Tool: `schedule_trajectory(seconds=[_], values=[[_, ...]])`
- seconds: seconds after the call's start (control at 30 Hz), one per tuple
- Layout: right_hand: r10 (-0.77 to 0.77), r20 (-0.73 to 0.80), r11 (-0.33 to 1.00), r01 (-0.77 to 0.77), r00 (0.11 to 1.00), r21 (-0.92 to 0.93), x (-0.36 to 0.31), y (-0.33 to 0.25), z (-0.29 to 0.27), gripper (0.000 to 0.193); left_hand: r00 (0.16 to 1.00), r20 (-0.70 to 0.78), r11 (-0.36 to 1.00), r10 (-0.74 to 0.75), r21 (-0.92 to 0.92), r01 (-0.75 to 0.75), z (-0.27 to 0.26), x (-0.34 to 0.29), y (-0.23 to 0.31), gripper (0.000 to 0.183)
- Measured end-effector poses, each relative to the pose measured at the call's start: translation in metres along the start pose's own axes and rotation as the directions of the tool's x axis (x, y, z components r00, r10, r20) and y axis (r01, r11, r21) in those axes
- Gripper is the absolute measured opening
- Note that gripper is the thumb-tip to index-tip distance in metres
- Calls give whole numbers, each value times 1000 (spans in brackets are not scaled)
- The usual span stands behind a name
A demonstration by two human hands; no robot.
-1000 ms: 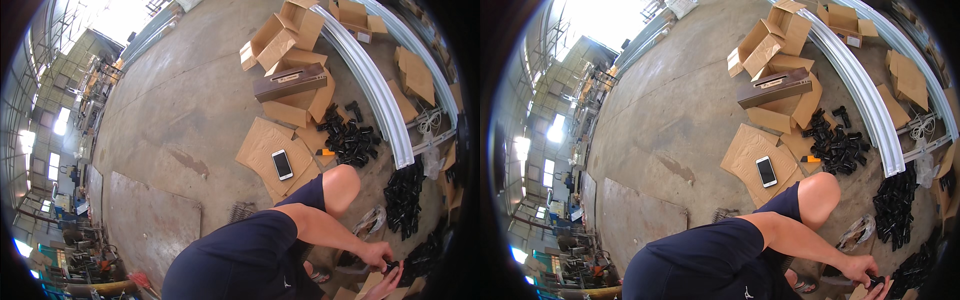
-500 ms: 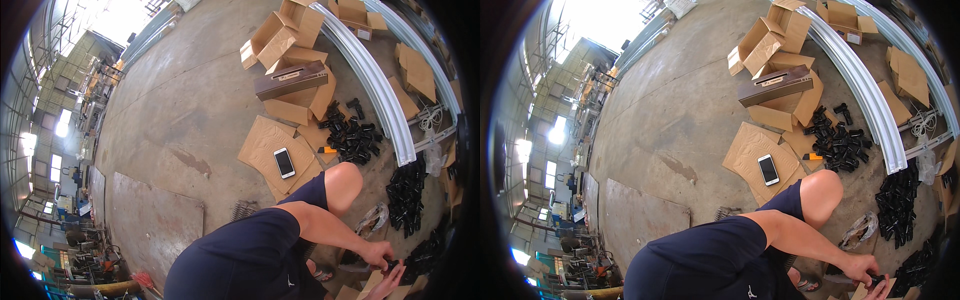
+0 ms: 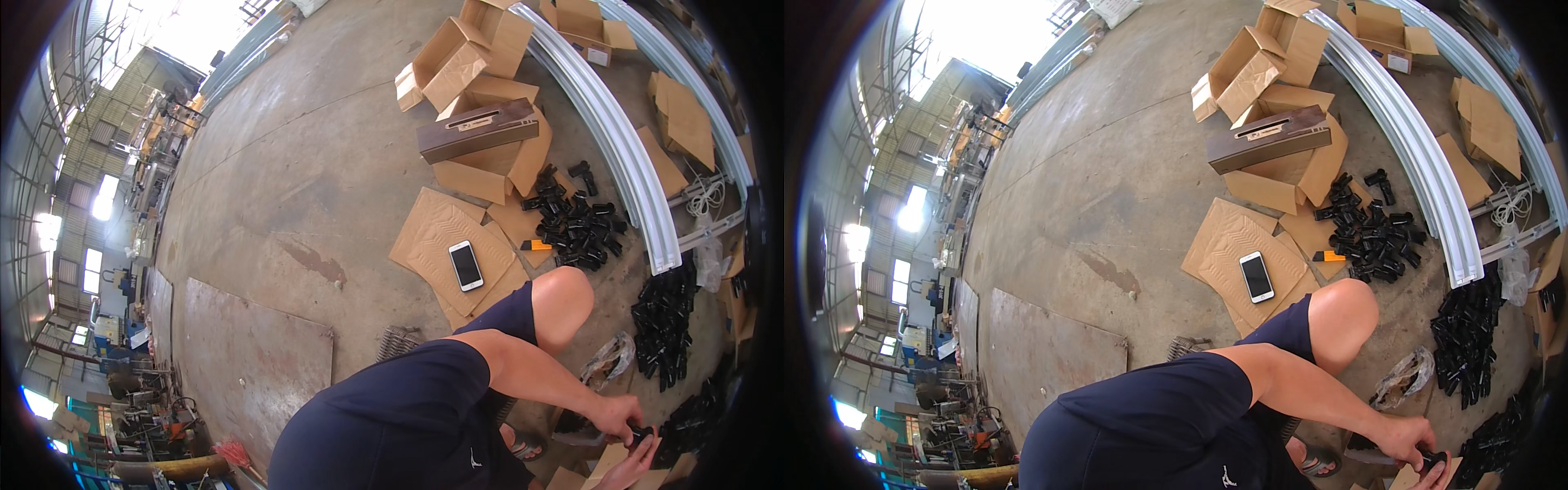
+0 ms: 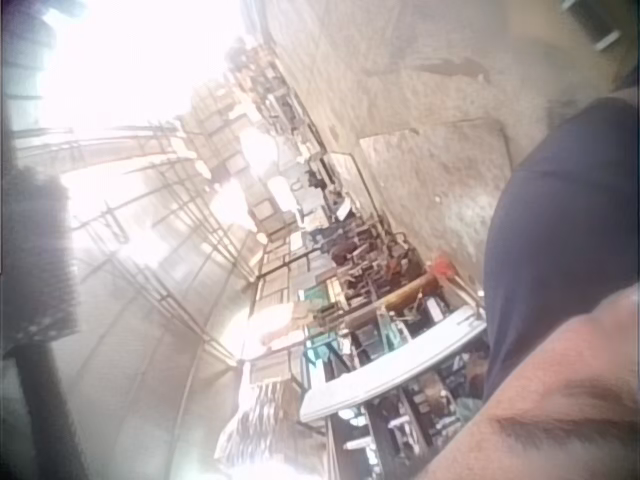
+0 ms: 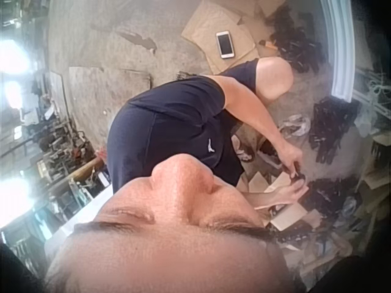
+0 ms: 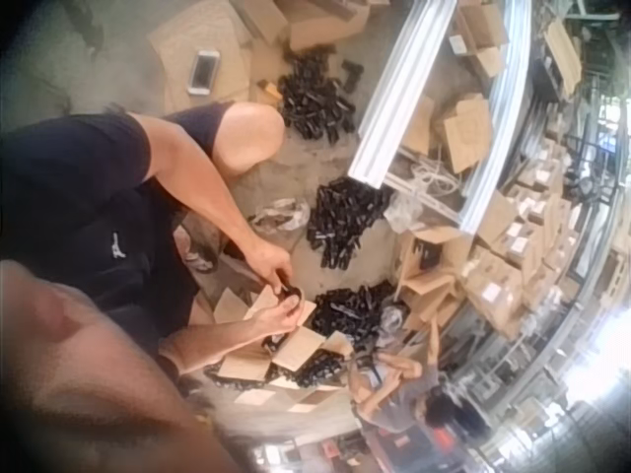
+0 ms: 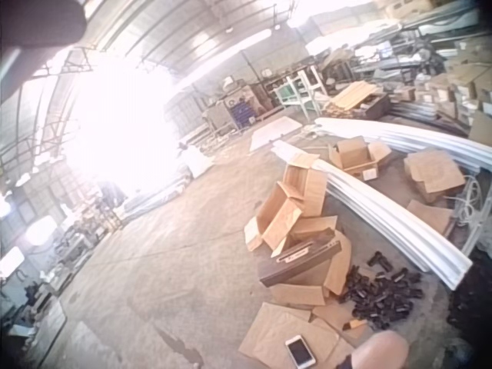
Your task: The person picks up individual black plastic components from the floor and places them one at a time into a cardboard box.
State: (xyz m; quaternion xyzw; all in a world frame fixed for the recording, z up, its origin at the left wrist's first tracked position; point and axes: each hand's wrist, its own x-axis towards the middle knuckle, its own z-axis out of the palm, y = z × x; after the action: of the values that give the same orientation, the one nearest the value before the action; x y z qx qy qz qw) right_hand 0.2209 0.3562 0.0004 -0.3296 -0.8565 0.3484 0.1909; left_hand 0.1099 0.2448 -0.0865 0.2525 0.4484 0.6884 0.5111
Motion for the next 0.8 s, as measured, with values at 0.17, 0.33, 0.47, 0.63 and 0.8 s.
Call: schedule_trajectory(seconds=[0.17,0.33,0.47,0.63,0.8], values=[[-31,-29,999,31,999,-14,-1,-9,-1,40,998,-38,997,53,59,-50,2,4,-3,24],[-27,-77,998,31,997,52,0,4,3,42,986,-84,981,143,145,-130,2,8,-10,29],[11,-62,996,-6,998,87,0,5,3,43,994,-64,993,88,86,-83,-1,1,2,25],[-80,-39,995,82,996,51,-1,-2,1,43,997,-52,998,62,-11,-62,-2,-1,8,18],[-81,-49,992,85,996,96,0,5,0,44,997,-22,997,74,-16,-74,0,5,3,17]])
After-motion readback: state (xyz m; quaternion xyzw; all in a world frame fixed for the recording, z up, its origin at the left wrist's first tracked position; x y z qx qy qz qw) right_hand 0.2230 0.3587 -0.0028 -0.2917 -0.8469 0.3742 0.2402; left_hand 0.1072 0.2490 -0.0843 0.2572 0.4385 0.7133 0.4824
